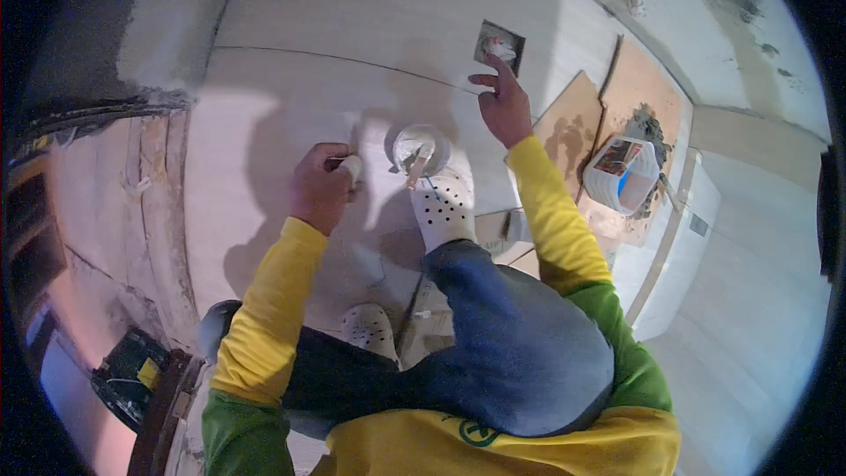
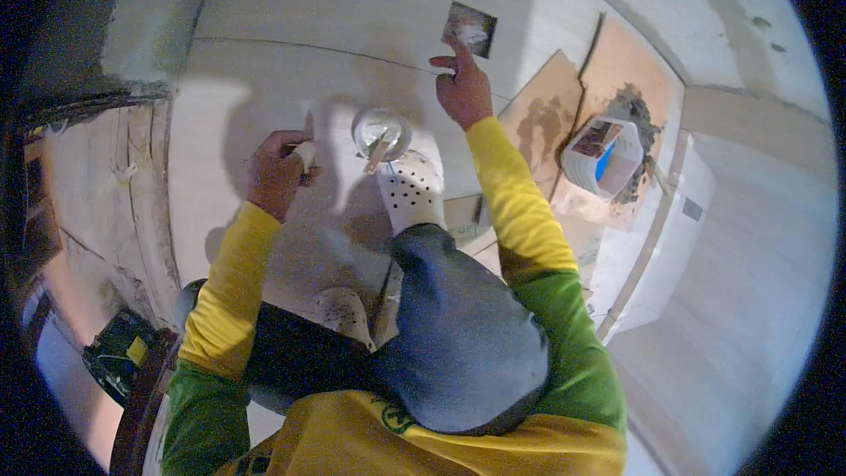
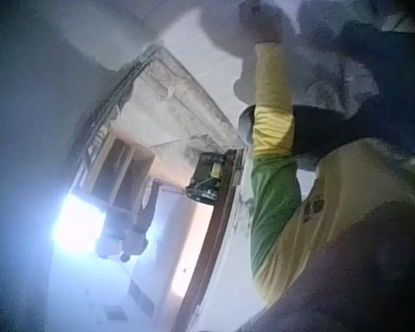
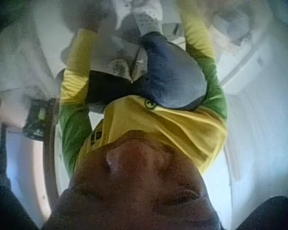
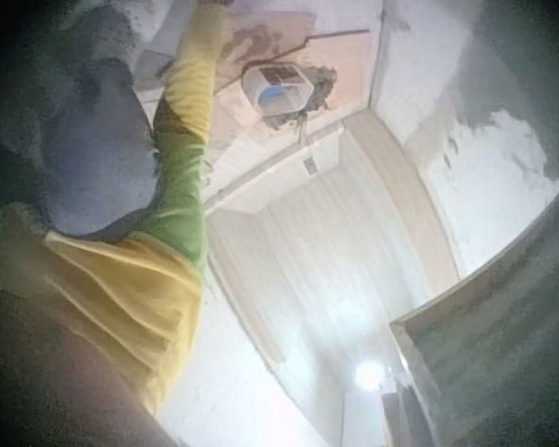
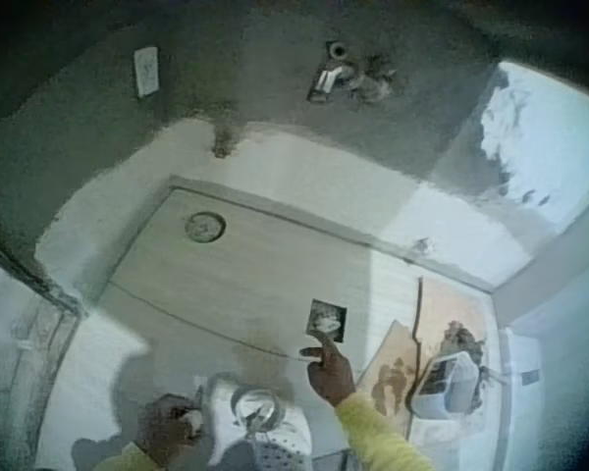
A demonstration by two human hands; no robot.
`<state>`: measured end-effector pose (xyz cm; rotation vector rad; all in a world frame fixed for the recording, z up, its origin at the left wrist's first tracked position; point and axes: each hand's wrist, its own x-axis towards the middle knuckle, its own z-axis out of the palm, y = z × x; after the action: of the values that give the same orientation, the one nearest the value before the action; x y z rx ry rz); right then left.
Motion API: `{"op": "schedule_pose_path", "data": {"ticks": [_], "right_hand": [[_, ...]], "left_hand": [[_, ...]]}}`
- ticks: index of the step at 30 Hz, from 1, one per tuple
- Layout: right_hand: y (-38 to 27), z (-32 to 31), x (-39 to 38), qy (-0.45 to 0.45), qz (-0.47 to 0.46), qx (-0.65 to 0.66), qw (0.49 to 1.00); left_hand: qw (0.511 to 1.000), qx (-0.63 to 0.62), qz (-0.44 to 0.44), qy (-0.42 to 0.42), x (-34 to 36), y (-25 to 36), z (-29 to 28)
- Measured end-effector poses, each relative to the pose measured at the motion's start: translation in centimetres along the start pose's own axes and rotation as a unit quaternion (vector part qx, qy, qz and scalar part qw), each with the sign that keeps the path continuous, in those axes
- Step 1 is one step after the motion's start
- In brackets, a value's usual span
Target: The person applies grout to the gaps between wall tiles using a small tool and their finger.
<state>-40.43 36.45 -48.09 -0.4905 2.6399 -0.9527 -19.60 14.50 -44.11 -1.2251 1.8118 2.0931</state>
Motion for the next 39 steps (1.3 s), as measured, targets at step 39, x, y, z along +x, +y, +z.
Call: {"op": "schedule_pose_path", "data": {"ticks": [39], "right_hand": [[6.7, 3.1, 4.1, -0.060, -0.011, -0.064, 0.996]], "left_hand": [[1.000, 0.014, -0.014, -0.008, -0.9, 0.7, 0.9]]}}
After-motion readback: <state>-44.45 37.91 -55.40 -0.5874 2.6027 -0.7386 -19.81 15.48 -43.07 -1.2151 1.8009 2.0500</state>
